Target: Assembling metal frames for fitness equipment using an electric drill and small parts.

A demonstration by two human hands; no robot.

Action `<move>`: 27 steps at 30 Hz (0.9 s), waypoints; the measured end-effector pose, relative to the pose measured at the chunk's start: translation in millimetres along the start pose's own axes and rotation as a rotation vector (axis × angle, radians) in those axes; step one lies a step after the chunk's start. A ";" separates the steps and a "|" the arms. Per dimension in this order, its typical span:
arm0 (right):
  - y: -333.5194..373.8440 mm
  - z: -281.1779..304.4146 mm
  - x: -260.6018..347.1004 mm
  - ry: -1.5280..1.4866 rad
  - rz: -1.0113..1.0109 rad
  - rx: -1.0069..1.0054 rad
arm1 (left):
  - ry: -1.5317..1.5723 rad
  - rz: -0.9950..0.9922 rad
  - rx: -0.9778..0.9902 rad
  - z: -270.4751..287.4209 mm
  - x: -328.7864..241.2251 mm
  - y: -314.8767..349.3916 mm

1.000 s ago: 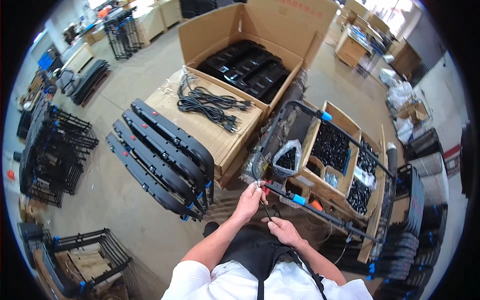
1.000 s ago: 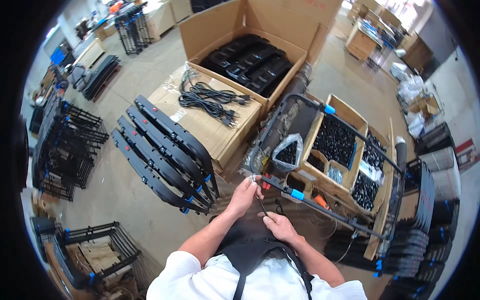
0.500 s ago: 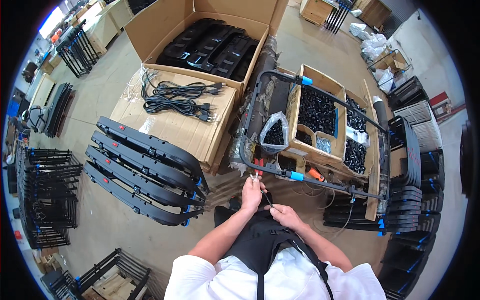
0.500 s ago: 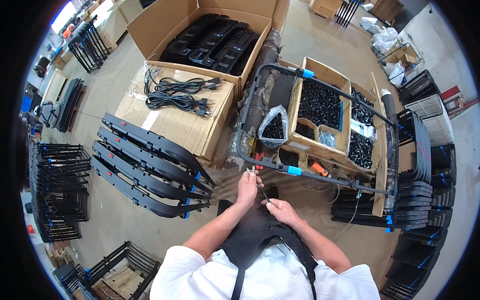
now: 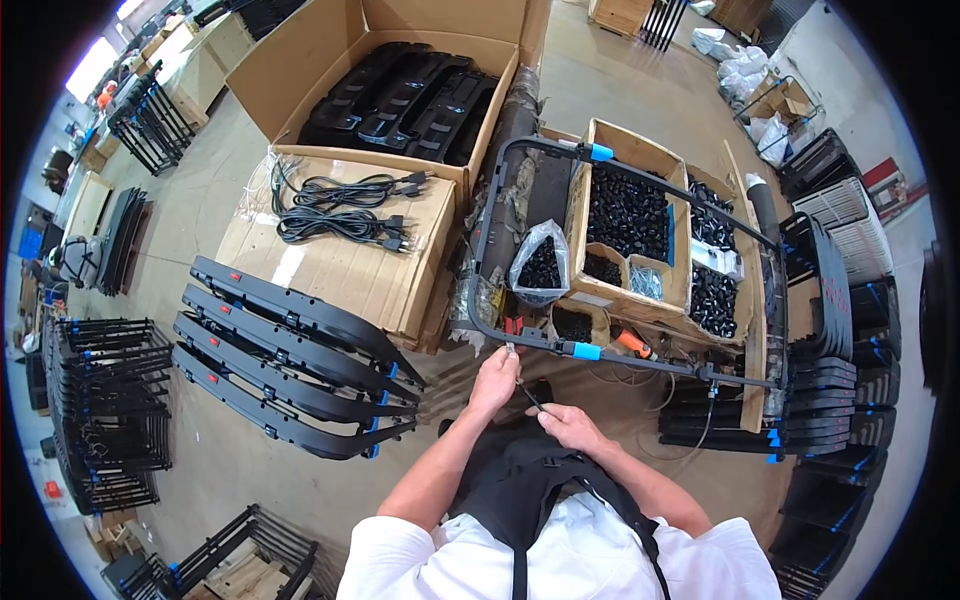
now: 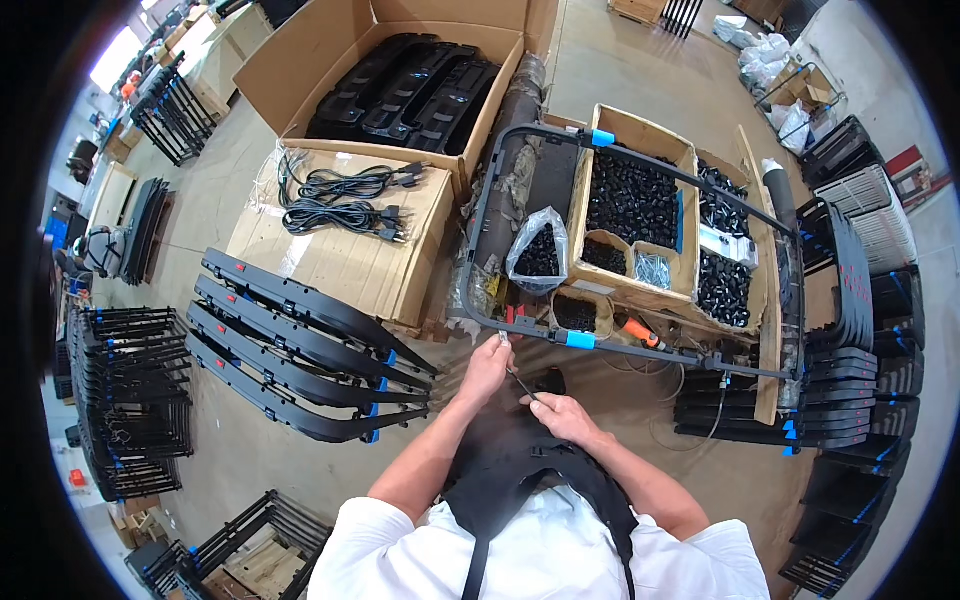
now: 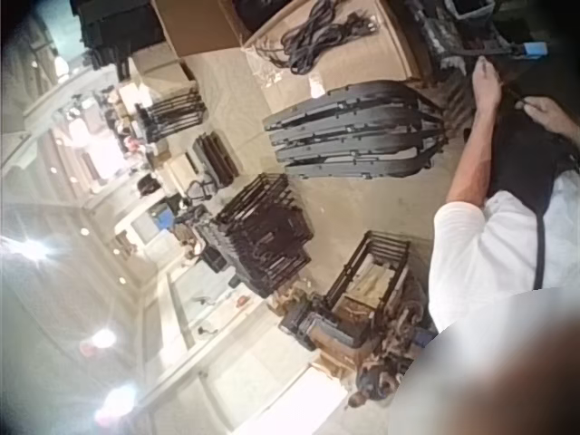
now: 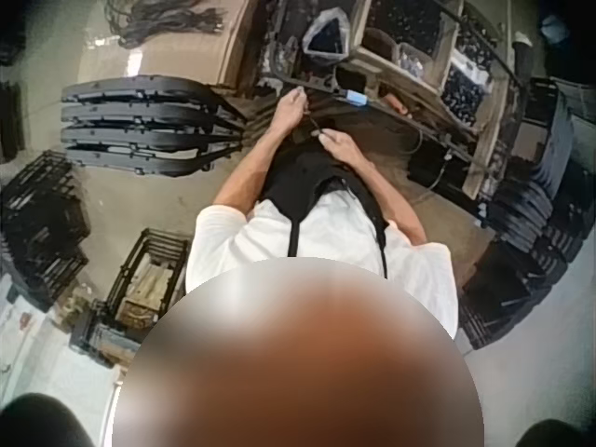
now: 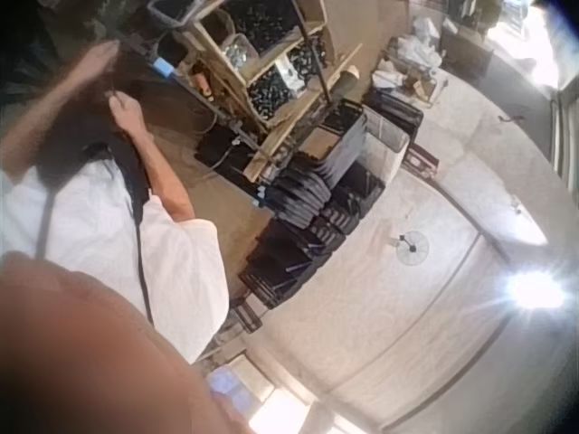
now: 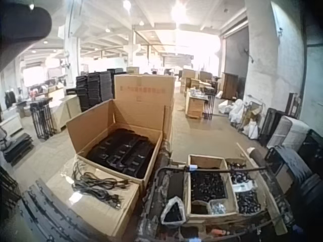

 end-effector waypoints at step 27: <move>-22.4 9.6 -6.7 0.037 0.004 0.052 | -0.102 0.043 -0.250 12.7 -1.6 5.1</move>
Point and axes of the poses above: each hand's wrist, its own y-axis away from the middle knuckle, its own z-axis out of the back of the hand, x = y × z, the point moved 8 cm from there along -y, towards the middle knuckle, and after that the axes turned 7 degrees about -z, right-handed, at the moved point
